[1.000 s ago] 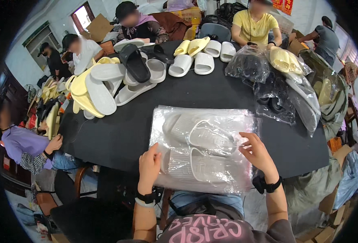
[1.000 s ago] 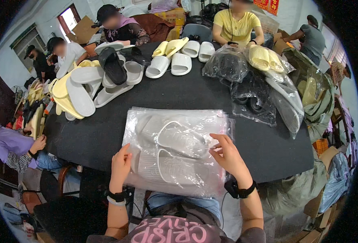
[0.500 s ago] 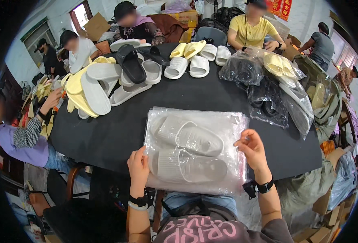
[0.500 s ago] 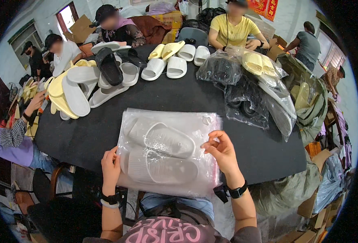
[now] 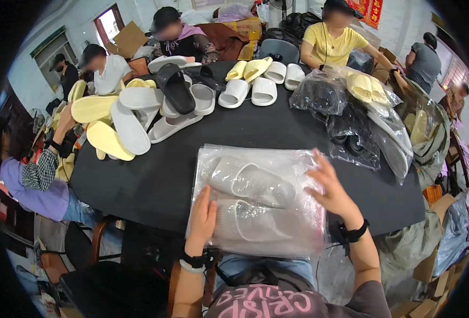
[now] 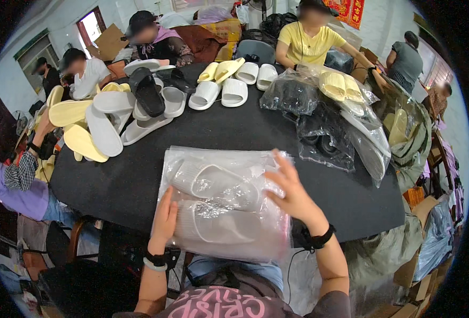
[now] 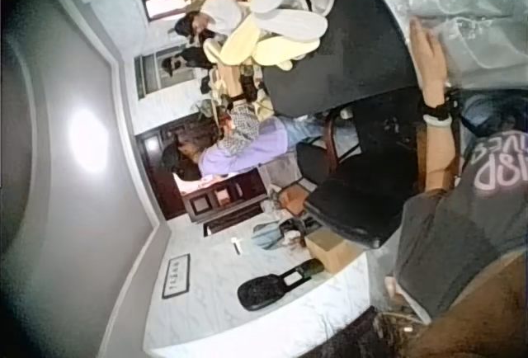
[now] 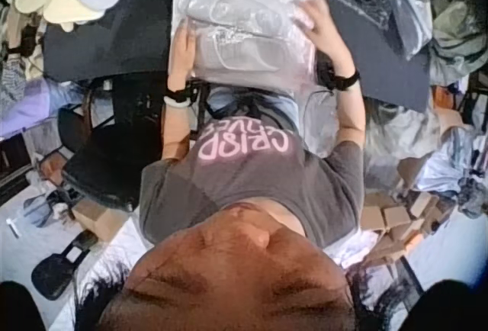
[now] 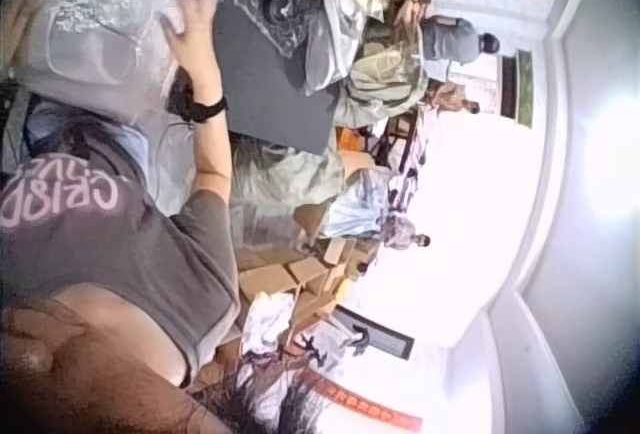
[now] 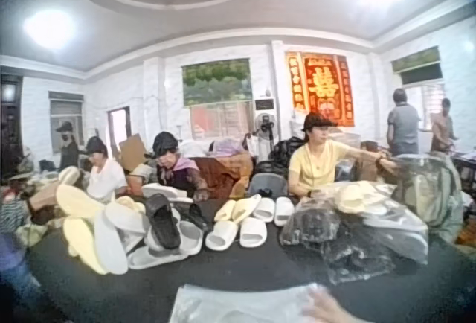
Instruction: The person places pairs of slippers into clear plastic bags at a table. The person handles white, black, and yellow slippers, placing them into bags and setting the packaged pairs aside. Other people at the table perform similar packaging tasks.
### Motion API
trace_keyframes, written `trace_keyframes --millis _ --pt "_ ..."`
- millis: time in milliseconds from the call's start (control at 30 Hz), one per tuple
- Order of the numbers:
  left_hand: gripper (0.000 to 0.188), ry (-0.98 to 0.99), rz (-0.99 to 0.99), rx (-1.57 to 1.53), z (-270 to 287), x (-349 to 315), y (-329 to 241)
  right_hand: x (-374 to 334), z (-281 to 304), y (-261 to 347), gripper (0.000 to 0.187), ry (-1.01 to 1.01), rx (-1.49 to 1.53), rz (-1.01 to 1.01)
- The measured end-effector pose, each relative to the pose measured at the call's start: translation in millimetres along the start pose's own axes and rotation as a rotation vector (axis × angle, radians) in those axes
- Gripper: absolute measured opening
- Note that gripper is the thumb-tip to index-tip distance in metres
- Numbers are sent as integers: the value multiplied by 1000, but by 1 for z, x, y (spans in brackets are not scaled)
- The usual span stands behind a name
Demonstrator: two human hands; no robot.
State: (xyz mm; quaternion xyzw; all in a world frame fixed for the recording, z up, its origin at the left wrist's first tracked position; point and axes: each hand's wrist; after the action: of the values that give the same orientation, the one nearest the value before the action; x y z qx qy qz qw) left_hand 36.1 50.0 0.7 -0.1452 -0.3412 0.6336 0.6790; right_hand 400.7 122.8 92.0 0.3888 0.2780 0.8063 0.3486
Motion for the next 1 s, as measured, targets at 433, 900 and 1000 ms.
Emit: trace_keyframes --millis 433,900,1000 --pt "59 7 -52 109 -3 -5 3 7 -37 16 26 453 322 -353" --pt "60 50 41 -34 1 0 0 44 -113 0 32 719 -194 311" --pt "62 73 111 -105 -3 0 10 37 -88 -5 31 753 -343 434"
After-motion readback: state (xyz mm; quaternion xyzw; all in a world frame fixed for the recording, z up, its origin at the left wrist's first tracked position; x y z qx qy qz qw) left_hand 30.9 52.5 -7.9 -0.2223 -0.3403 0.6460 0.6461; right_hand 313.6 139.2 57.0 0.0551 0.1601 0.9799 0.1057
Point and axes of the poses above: each hand's wrist, its own x-axis towards the middle knuckle, its own z-axis out of the back of the hand, y = z × x, and after that the axes turned 10 degrees about x, right-handed
